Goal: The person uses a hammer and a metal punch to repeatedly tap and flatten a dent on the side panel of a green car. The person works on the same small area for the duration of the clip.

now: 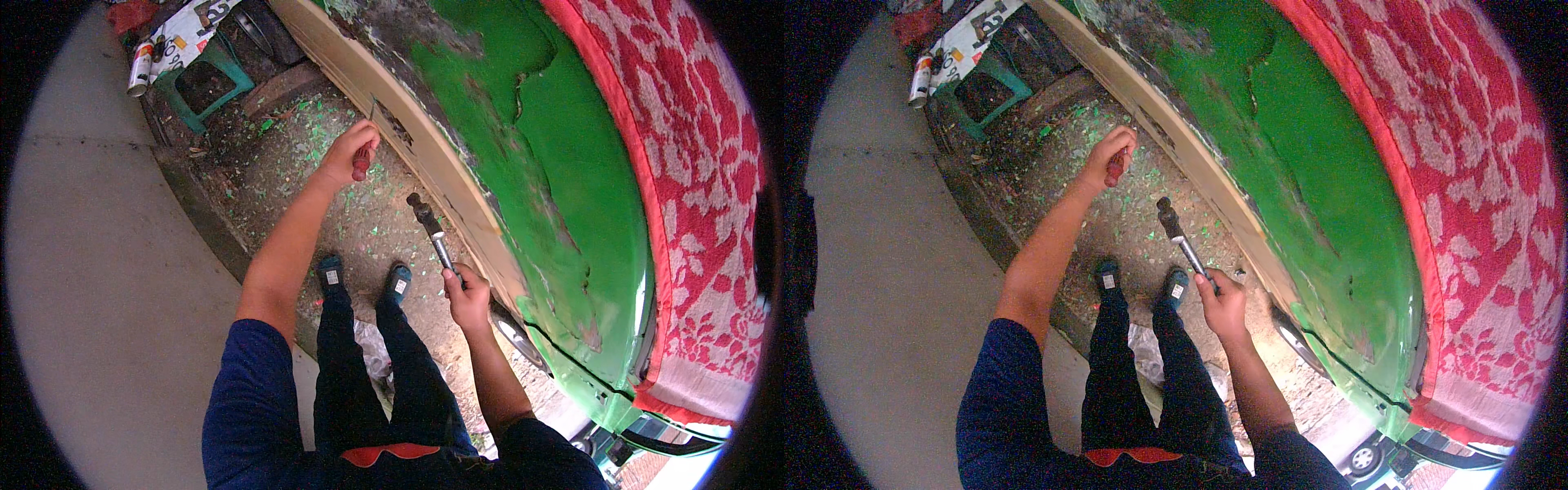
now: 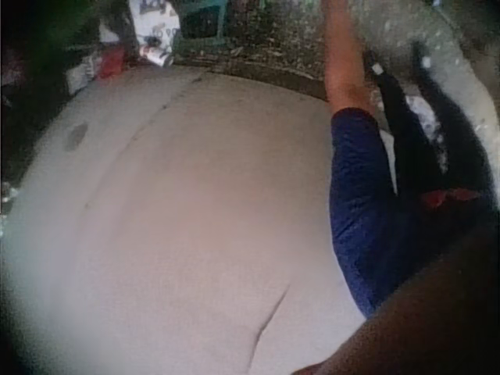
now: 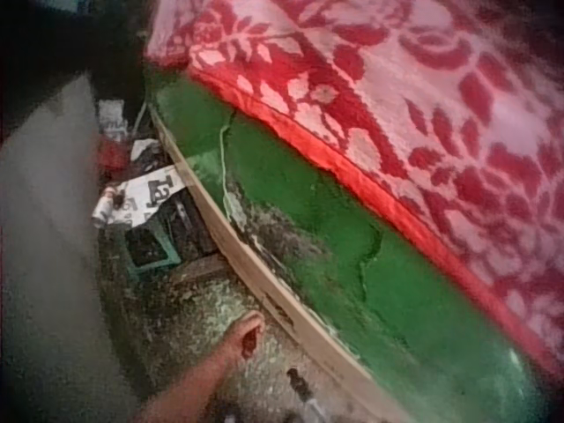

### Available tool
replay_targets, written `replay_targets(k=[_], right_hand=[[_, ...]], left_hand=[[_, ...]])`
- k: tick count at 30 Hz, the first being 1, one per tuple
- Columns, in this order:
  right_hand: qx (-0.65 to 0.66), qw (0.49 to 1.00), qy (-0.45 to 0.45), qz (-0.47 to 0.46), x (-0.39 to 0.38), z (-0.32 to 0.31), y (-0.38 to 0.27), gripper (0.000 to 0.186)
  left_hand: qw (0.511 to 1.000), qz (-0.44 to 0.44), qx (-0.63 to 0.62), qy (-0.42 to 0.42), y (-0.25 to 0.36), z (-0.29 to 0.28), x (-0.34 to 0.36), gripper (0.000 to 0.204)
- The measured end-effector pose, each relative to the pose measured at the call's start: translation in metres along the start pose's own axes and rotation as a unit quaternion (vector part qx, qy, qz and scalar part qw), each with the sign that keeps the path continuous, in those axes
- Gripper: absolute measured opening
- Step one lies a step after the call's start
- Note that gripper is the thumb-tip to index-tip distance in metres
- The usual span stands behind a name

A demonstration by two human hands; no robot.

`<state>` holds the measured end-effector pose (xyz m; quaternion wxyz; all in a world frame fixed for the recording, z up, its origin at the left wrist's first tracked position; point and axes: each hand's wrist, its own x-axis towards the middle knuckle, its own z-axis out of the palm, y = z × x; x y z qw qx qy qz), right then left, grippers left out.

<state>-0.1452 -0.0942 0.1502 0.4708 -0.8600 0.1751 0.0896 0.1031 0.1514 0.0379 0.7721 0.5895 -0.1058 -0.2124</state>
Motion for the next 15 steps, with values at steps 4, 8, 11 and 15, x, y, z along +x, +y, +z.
replay_targets(k=[4,8,11,15], right_hand=[[-0.006,1.000,-0.008,0.008,0.002,0.001,-0.003,0.021],[-0.006,1.000,-0.007,0.009,0.006,0.004,-0.004,0.021],[-0.007,1.000,-0.012,0.015,0.008,0.006,-0.006,0.023],[-0.006,1.000,-0.009,0.003,0.014,0.007,-0.015,0.022]], left_hand=[[0.975,0.106,0.194,-0.028,0.003,-0.011,0.005,0.022],[0.984,0.063,0.162,-0.044,0.011,-0.015,0.011,0.023],[0.982,0.071,0.169,-0.046,0.015,-0.016,0.012,0.024],[0.940,0.204,0.269,-0.040,0.012,-0.021,0.013,0.022]])
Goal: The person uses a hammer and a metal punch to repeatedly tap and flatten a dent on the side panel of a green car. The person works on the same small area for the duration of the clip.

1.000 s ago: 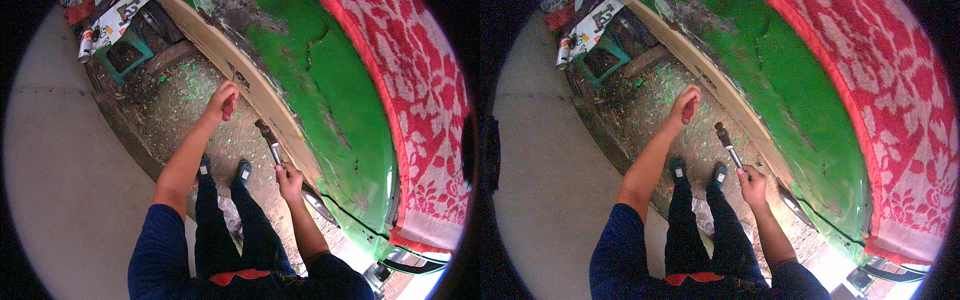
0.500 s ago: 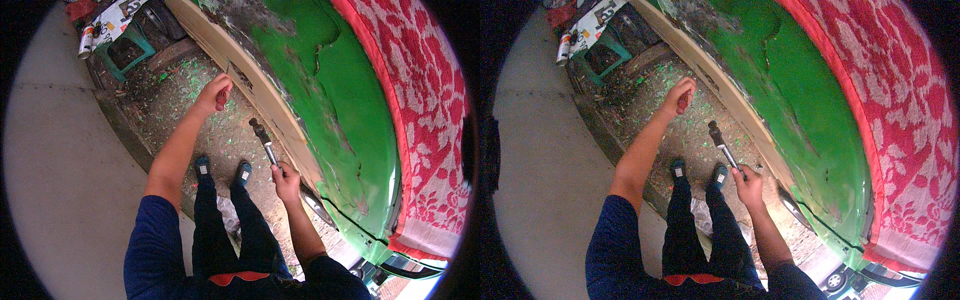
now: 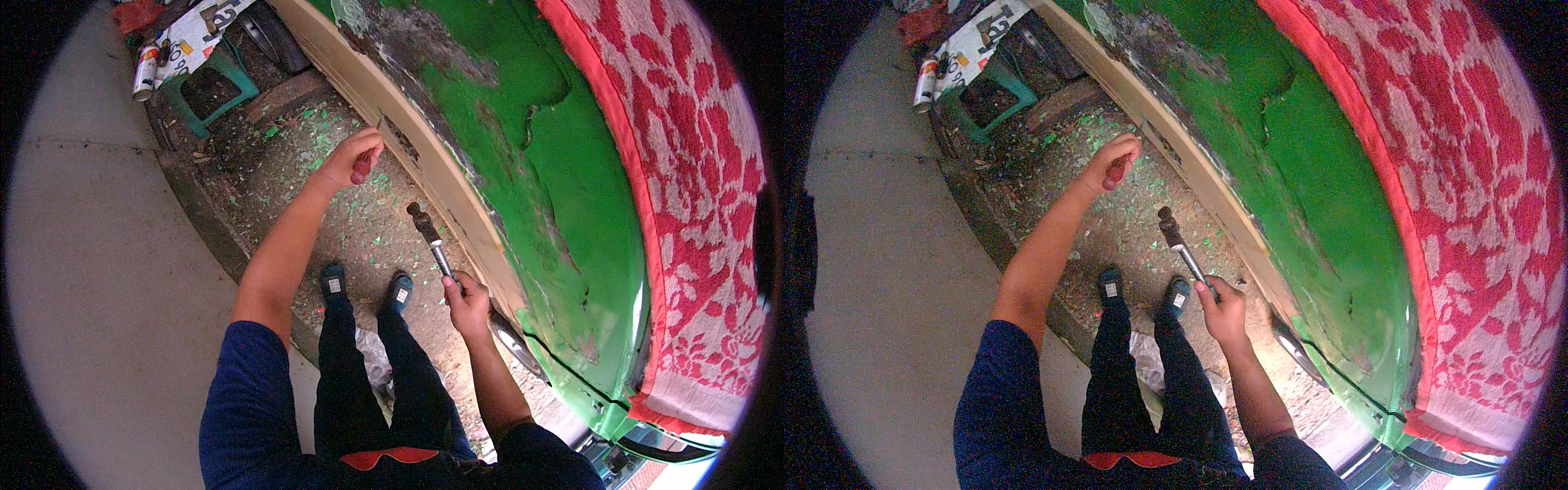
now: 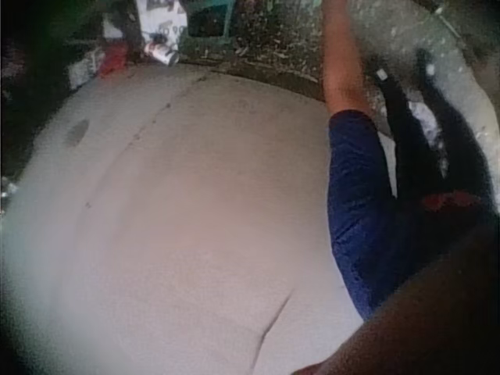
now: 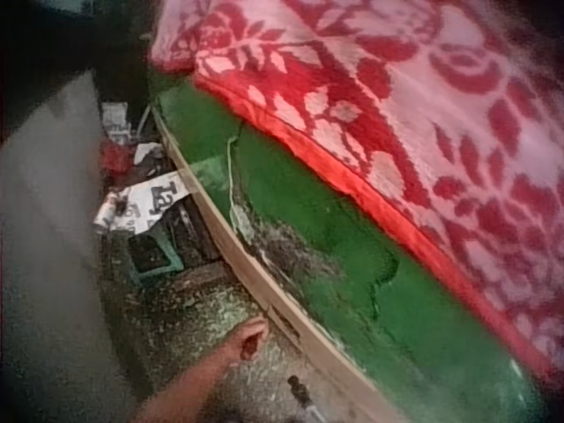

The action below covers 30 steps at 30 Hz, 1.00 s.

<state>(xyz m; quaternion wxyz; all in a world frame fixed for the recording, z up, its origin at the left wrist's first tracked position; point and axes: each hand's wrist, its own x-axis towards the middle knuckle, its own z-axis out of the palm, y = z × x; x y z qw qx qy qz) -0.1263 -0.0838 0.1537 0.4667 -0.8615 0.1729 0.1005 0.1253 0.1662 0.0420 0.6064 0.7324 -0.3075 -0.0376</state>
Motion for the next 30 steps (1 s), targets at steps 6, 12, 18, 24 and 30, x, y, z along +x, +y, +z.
replay_targets(k=[6,12,18,24,30], right_hand=[[0.001,1.000,0.007,0.003,0.007,-0.001,0.007,0.023],[0.008,1.000,0.007,0.005,0.013,0.001,-0.001,0.022],[0.020,1.000,-0.005,0.015,0.021,0.004,-0.014,0.021],[0.011,0.999,-0.014,-0.047,0.027,0.009,-0.051,0.019],[-0.117,0.978,-0.001,-0.174,0.056,0.037,-0.070,0.021]], left_hand=[[0.992,0.034,0.031,-0.116,0.014,-0.024,0.014,0.029],[0.968,0.100,0.096,-0.208,0.008,-0.041,0.031,0.042],[0.966,0.061,0.087,-0.235,0.011,-0.045,0.038,0.039],[0.971,0.079,0.066,-0.214,0.004,-0.046,0.042,0.033],[0.974,0.014,0.063,-0.217,0.006,-0.044,0.049,0.028]])
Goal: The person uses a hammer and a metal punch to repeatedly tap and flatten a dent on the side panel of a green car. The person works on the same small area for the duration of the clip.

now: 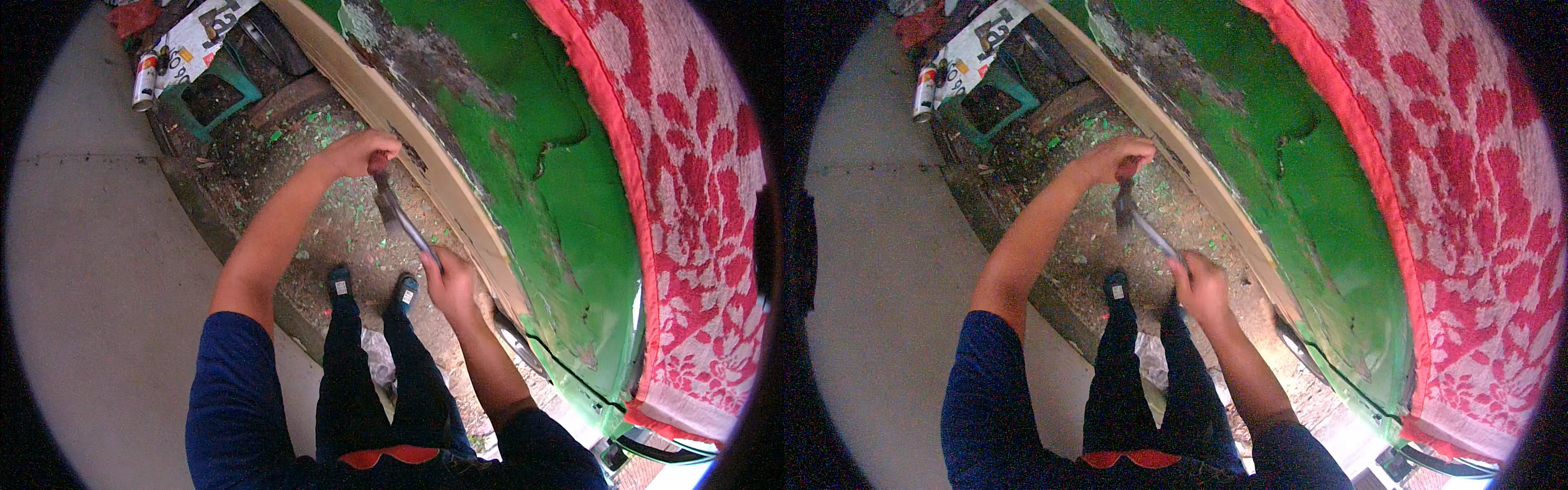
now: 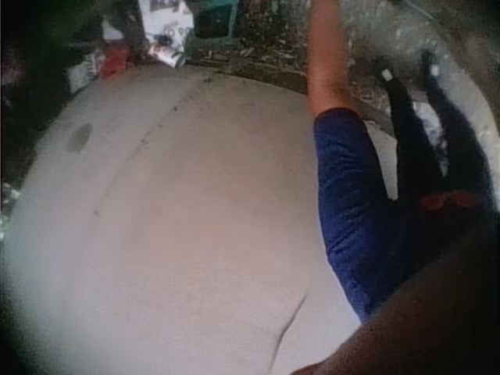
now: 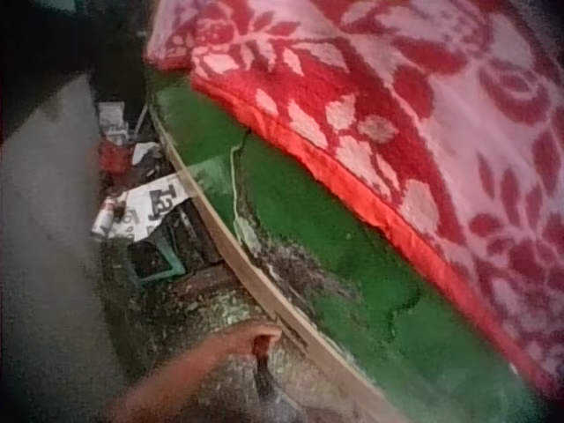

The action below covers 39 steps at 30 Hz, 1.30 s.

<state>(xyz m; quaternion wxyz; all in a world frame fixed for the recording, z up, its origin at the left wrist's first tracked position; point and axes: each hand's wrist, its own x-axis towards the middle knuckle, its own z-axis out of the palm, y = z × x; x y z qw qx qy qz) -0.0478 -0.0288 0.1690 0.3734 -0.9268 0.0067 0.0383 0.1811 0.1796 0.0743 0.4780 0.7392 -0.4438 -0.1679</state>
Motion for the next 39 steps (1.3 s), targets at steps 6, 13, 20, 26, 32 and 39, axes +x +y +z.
replay_targets(k=[6,13,20,26,32,39], right_hand=[[0.079,0.990,0.020,0.111,-0.007,-0.006,0.008,0.021],[0.111,0.985,-0.002,0.132,-0.036,-0.016,0.020,0.020],[0.151,0.970,0.002,0.188,-0.049,-0.017,0.033,0.021],[0.168,0.966,-0.004,0.197,-0.050,-0.021,0.027,0.021],[0.155,0.967,-0.022,0.200,-0.056,-0.022,0.028,0.020],[0.151,0.971,-0.013,0.185,-0.060,-0.015,0.028,0.022]], left_hand=[[0.995,-0.064,-0.018,0.077,0.006,0.013,-0.005,0.021],[0.932,-0.049,-0.149,0.328,0.000,0.060,-0.027,0.021],[0.901,-0.078,-0.095,0.416,0.014,0.062,-0.040,0.017],[0.887,-0.059,-0.164,0.427,0.004,0.065,-0.043,0.019],[0.910,-0.057,-0.101,0.398,0.001,0.057,-0.038,0.021],[0.938,-0.074,-0.091,0.327,-0.003,0.051,-0.042,0.018]])
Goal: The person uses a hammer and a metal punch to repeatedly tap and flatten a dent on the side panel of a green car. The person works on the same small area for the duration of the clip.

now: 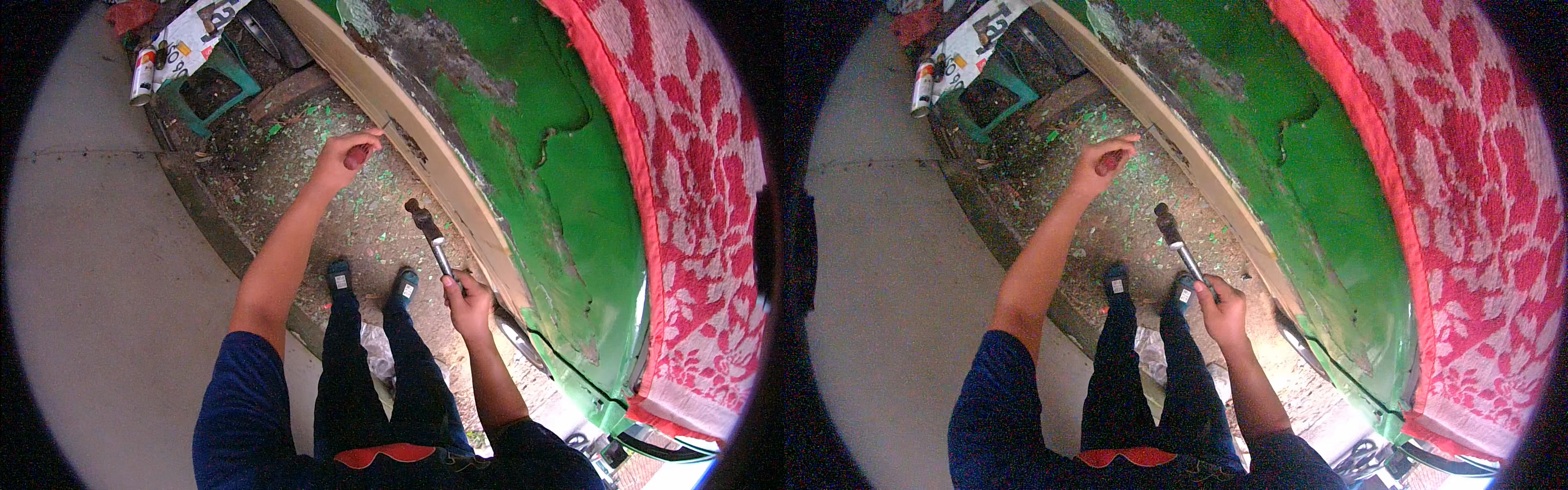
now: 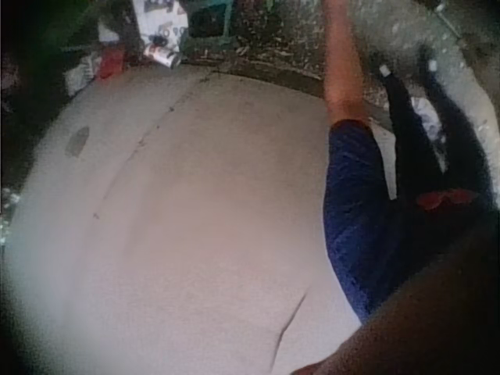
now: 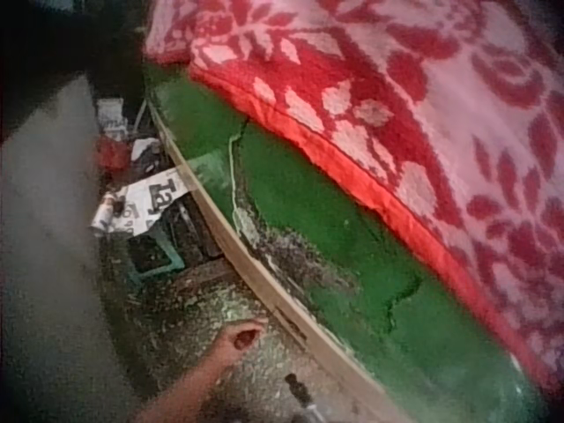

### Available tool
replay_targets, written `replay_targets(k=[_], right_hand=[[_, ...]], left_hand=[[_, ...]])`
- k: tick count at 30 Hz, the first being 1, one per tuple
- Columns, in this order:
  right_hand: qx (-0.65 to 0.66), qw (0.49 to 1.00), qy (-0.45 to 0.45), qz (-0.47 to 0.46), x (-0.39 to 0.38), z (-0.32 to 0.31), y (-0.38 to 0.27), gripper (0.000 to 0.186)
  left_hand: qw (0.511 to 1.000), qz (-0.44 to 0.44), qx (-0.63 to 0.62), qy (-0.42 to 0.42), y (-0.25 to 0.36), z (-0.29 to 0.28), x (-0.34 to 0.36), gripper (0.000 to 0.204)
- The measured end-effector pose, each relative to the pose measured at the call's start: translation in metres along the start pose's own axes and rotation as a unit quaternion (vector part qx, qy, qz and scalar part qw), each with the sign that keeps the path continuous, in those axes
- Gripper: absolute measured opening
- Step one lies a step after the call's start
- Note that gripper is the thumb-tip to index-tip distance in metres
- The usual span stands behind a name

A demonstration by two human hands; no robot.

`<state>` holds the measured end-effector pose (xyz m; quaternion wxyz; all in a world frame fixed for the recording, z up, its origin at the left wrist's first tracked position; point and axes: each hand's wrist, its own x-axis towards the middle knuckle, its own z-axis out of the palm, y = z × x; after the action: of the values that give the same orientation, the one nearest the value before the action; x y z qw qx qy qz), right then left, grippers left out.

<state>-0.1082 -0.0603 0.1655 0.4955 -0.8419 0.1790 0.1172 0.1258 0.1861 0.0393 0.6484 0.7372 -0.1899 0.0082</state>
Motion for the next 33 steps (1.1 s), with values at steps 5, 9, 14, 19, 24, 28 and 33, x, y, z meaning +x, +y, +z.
replay_targets(k=[5,9,14,19,24,28,33], right_hand=[[-0.003,1.000,0.007,-0.001,0.003,0.004,-0.004,0.022],[-0.006,1.000,-0.003,-0.016,0.010,0.009,-0.014,0.022],[-0.015,0.982,0.018,-0.189,0.021,0.020,-0.050,0.020],[-0.064,0.951,0.049,-0.300,0.047,0.033,-0.051,0.020],[-0.122,0.978,0.018,-0.167,0.051,0.031,-0.053,0.023],[-0.066,0.975,0.006,-0.213,0.038,0.022,-0.064,0.022],[-0.045,0.981,0.015,-0.189,0.043,0.023,-0.058,0.020]], left_hand=[[1.000,0.009,-0.013,0.001,0.004,0.003,0.004,0.019],[0.999,0.024,0.025,-0.013,0.003,0.001,0.003,0.023],[0.999,0.036,0.024,-0.011,-0.005,0.005,0.002,0.032],[0.997,-0.053,-0.040,-0.037,0.008,0.008,0.014,0.033],[0.998,-0.054,0.016,-0.022,-0.003,0.009,0.015,0.030],[0.998,-0.053,0.021,-0.017,-0.005,0.012,0.009,0.034],[0.998,-0.028,0.047,-0.026,0.008,0.014,0.004,0.034]])
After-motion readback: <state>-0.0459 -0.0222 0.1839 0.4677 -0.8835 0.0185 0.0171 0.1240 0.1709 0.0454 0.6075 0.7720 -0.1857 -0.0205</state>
